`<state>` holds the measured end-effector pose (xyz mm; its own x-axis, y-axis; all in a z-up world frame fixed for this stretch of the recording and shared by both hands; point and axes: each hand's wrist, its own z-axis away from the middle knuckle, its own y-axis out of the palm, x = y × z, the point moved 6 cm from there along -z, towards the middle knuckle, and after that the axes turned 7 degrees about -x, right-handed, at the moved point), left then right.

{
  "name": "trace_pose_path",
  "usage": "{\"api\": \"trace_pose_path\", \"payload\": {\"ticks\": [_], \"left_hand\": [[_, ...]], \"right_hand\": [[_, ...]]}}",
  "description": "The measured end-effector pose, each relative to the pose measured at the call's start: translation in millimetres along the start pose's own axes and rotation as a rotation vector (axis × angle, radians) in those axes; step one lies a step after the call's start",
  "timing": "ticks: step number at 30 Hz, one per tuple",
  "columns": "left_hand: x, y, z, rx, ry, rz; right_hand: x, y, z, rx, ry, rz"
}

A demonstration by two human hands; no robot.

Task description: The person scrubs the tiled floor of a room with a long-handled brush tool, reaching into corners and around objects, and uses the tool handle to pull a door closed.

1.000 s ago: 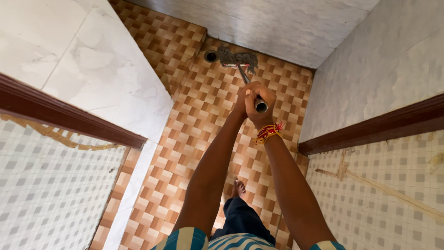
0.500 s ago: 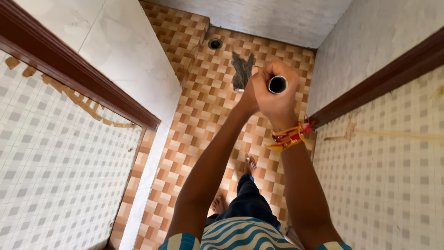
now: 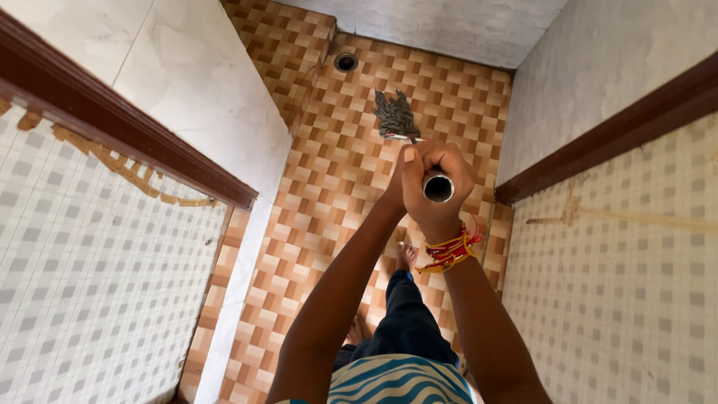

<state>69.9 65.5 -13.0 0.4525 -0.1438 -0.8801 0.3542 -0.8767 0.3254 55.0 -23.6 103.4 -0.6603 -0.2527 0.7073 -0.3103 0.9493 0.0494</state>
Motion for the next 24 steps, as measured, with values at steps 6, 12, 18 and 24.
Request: {"api": "trace_pose_path", "payload": {"ticks": [6,12,18,24], "left_hand": [[90.1,-38.7,-87.7,-0.007,0.001,0.013],[178.6,-71.4,-218.8,-0.052,0.092,-0.256],[226.7,-64.0,-328.3,-0.025,0.205,-0.508],[231.0,-69.0,-376.0,-0.043,0.225,-0.615]], "right_hand": [[-92.9,25.1,-49.2,0.024,-0.059,-0.036],[-257.1,43.3,-113.4,0.099,-0.129,0.026],[-368.3,48.2,-179.9,0.138,-0.204,-0.056],[-386.5,55.9,-231.5,0.117,-0.100,-0.061]]}}
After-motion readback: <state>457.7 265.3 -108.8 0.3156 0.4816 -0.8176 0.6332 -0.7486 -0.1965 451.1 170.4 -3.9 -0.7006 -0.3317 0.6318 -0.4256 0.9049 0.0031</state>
